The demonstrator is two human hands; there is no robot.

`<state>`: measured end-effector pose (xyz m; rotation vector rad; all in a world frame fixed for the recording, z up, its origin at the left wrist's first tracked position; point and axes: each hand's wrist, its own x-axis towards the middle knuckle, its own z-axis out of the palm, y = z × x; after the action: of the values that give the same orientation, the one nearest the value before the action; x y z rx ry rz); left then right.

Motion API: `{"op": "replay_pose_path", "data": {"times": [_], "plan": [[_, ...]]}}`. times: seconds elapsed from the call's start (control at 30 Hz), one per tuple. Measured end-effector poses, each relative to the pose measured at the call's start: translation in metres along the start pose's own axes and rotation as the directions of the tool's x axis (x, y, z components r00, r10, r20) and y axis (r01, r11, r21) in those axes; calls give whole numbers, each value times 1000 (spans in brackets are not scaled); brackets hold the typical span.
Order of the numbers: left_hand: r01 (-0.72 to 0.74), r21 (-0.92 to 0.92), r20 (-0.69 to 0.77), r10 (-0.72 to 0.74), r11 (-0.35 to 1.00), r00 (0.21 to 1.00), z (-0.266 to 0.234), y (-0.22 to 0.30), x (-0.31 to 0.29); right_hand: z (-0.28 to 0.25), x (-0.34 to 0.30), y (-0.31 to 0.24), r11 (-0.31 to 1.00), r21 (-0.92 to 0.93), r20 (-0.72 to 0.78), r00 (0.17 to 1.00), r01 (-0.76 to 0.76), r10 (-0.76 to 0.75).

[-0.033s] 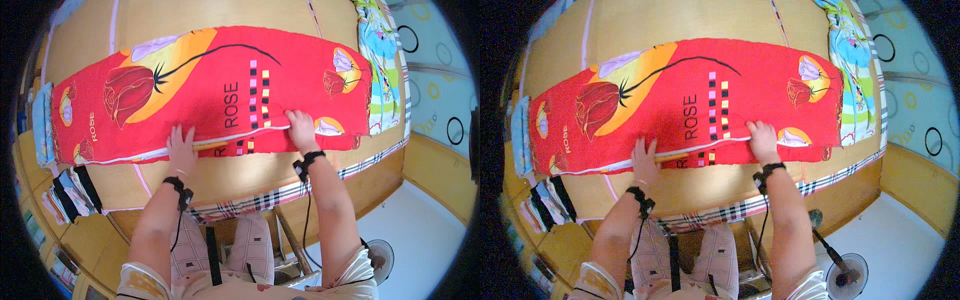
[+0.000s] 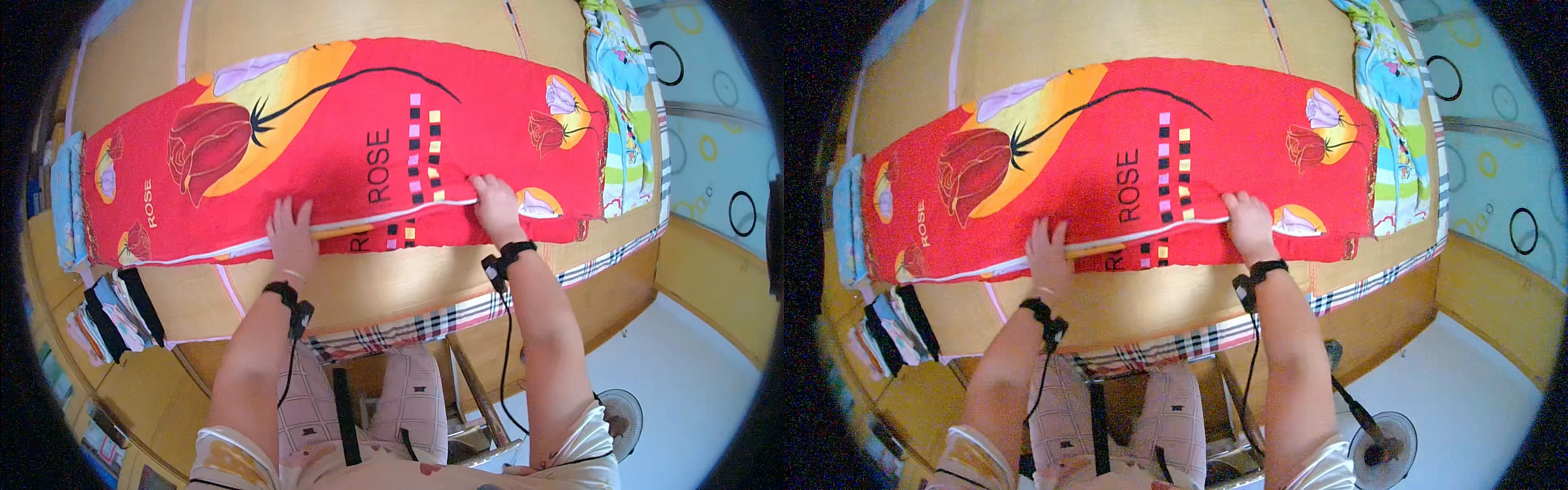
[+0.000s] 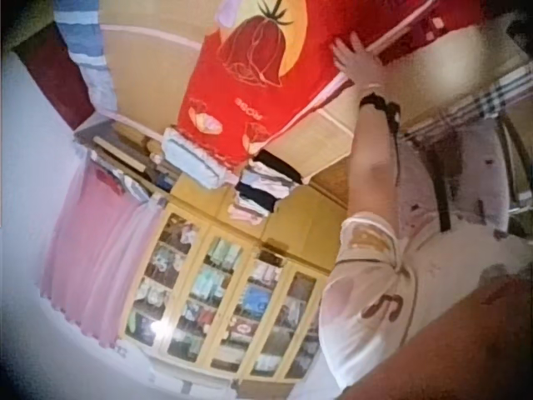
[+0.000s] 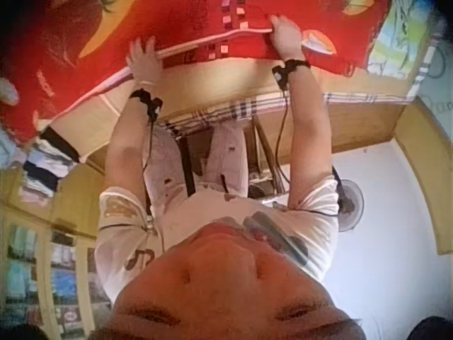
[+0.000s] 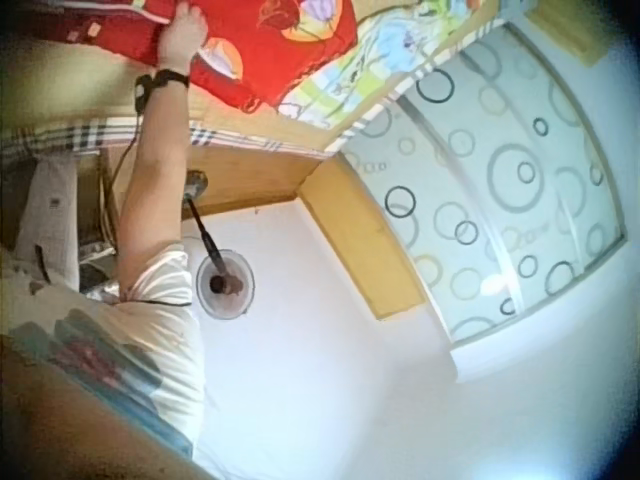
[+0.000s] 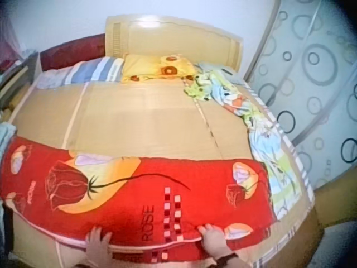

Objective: The person folds a red floral duvet by hand on a bed and then folds a colorful Mickey Mouse patterned pillowcase.

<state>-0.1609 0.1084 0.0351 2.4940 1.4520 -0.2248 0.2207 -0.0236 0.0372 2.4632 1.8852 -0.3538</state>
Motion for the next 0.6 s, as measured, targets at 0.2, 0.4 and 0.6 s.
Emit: {"op": "replay_pose_path", "data": {"times": [0.2,0.4,0.6], "plan": [[-50,-174,-60,40,983,997,-24,-31,5,-44,-32,-19,998,8,20,998,-61,61],[-123,8,113,121,992,986,-2,-2,-31,45,-101,7,627,713,154,942,-315,299],[-497,-255,67,528,830,847,20,103,-27,60,-124,42,237,893,55,616,-382,786]]}}
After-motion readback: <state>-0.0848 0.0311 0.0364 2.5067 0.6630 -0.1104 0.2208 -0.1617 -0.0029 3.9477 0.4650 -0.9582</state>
